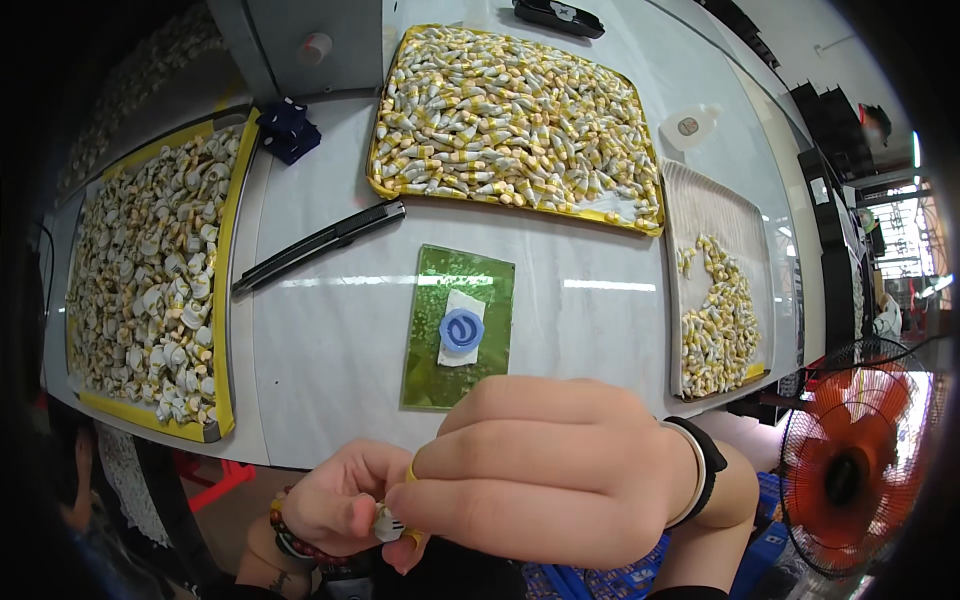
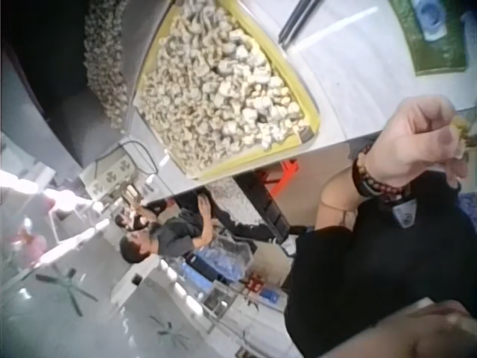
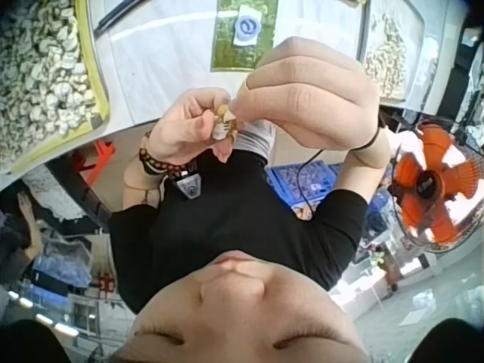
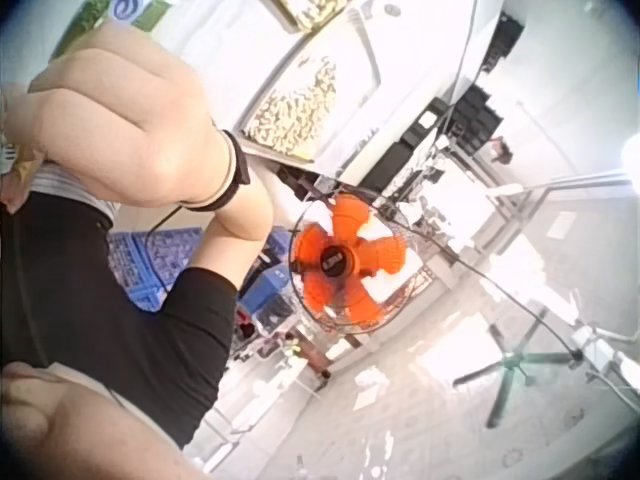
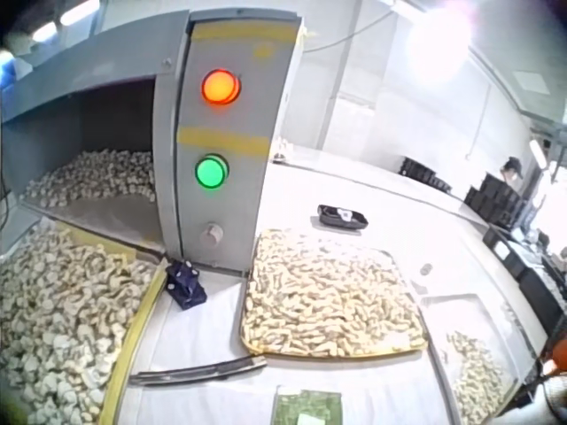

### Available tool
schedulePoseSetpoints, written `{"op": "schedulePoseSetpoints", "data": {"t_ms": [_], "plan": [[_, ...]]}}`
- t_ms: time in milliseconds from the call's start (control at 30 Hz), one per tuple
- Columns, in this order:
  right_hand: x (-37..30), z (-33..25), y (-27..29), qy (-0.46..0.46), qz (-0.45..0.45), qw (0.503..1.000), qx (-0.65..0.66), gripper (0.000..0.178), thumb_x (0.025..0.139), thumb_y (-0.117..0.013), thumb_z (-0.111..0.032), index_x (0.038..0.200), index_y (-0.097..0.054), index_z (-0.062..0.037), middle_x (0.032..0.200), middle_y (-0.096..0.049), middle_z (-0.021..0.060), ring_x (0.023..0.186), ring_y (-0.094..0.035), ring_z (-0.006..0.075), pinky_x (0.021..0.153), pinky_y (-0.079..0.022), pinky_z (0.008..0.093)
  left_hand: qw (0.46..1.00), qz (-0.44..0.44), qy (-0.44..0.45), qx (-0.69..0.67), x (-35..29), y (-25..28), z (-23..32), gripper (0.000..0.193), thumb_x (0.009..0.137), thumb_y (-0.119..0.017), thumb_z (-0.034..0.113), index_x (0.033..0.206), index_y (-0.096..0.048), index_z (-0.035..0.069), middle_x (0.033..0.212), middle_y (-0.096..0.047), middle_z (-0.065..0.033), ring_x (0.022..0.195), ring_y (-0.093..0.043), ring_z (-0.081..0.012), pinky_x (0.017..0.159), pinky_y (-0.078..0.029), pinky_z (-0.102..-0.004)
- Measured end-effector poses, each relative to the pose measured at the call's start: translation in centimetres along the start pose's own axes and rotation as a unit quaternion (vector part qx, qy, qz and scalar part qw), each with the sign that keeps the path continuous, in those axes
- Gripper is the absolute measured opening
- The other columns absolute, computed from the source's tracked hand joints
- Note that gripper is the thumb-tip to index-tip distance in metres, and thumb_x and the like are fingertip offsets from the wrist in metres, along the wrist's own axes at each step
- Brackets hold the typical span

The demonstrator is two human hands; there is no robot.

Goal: The person repeatedly picks small white and yellow plastic components from a tray, applies a substance from a small blue cap to the interior of the components, and places them into a yellow tray. The process is repetitive and involves handling small parts with precision.

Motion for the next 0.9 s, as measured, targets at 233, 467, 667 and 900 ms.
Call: {"op": "schedulePoseSetpoints", "data": {"t_ms": [233,467,667,900], "plan": [[-0.3,-0.5,-0.8,0.06,-0.019,0.998,-0.024,0.016,0.07,-0.07,-0.002,0.081,-0.06,0.005,0.08,-0.059,0.0111,0.062,-0.057,0.0187,0.052,-0.049,0.0246,0.999,0.0,0.035,-0.028,0.3,0.0,-0.6,0.03,0.088,-0.061,0.027,0.096,-0.055,-0.001,0.084,-0.061,-0.008,0.075,-0.061,-0.0119,0.068,-0.051,-0.0245],[-0.5,-0.5,-1.0,0.073,0.007,0.997,-0.027,0.01,0.068,-0.069,0.001,0.077,-0.064,0.0014,0.076,-0.061,0.0085,0.06,-0.059,0.0165,0.05,-0.048,0.0223,0.999,-0.007,0.028,-0.038,0.5,-0.3,-0.5,0.028,0.089,-0.06,0.023,0.099,-0.055,-0.002,0.084,-0.06,-0.0081,0.074,-0.06,-0.0124,0.069,-0.05,-0.0249],[-0.7,-0.5,-1.0,0.059,0.021,0.998,-0.033,0.011,0.066,-0.07,0.002,0.076,-0.067,-0.0003,0.074,-0.063,0.0073,0.059,-0.06,0.0157,0.049,-0.048,0.0214,0.999,-0.009,0.032,-0.04,0.6,-0.4,-0.4,0.027,0.089,-0.06,0.021,0.1,-0.055,-0.003,0.085,-0.06,-0.0081,0.074,-0.059,-0.0124,0.069,-0.049,-0.0251],[-1.1,-0.4,-0.9,0.045,-0.008,0.999,-0.021,0.019,0.071,-0.07,-0.003,0.086,-0.062,0.0047,0.081,-0.06,0.0109,0.066,-0.059,0.0192,0.054,-0.049,0.0247,0.999,0.005,0.028,-0.015,0.8,-0.2,-0.3,0.026,0.088,-0.06,0.02,0.098,-0.055,-0.003,0.087,-0.061,-0.0091,0.075,-0.06,-0.0141,0.07,-0.05,-0.0264]]}}
Point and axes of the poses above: each hand's wrist, its own x-axis towards the middle knuckle, its own y-axis out of the back of the hand, z = x × y, the point moved 6 cm from there along x, towards the middle knuckle
